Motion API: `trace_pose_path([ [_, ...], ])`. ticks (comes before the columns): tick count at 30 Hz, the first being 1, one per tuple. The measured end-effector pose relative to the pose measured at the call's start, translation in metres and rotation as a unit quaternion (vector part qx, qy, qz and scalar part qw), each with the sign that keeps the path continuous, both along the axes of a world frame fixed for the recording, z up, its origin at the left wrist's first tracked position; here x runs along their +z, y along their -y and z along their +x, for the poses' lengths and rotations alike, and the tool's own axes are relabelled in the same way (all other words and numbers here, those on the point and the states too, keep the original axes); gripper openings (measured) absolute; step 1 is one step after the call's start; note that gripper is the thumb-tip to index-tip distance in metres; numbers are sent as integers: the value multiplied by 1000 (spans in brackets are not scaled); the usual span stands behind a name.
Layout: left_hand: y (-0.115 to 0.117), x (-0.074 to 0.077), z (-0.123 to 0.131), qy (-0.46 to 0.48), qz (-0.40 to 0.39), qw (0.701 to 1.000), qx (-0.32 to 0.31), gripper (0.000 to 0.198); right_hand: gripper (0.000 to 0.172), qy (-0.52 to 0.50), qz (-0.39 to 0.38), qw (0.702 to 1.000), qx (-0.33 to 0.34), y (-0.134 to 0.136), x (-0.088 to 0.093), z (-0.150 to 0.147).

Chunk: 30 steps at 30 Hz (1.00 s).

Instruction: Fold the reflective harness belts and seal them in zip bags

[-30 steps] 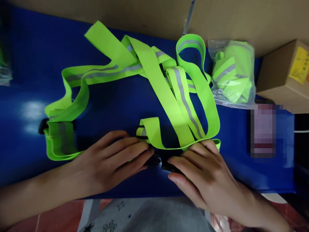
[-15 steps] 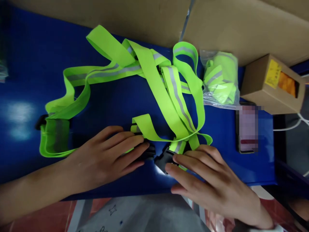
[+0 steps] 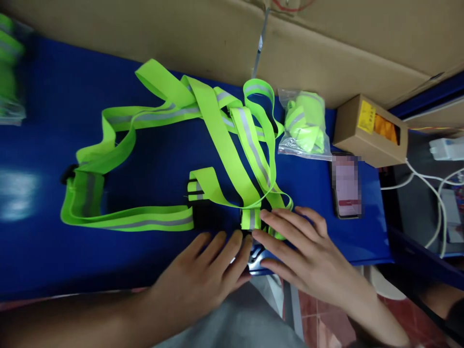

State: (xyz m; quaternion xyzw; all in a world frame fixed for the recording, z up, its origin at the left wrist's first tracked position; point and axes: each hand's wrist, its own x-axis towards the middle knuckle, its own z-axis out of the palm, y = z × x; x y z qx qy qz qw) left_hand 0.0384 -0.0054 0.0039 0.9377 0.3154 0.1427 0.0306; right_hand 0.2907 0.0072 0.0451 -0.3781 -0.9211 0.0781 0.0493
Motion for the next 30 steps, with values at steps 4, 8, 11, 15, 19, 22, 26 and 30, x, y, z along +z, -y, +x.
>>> trace_pose_path([
  [4,10,-7,9,39,-12,997,68,30,29,3,32,999,-28,6,-7,-2],
  [8,15,-9,9,64,-28,991,117,28,28,-7,69,997,-23,9,-10,1],
  [11,18,-10,18,81,-52,982,161,32,31,-2,52,999,-3,8,-14,-1],
  [15,18,-12,31,114,-67,972,196,38,27,-11,69,998,-3,8,-21,-3],
  [19,15,-13,31,165,-141,957,192,29,30,-24,79,997,7,8,-20,2],
  [22,14,-13,26,203,-178,951,152,31,41,-12,99,995,12,7,-14,5],
  [26,13,-9,23,231,-160,957,75,28,46,28,87,995,33,0,-3,-4],
  [30,10,-6,22,252,-163,949,95,27,38,15,66,997,47,-8,1,-17],
])
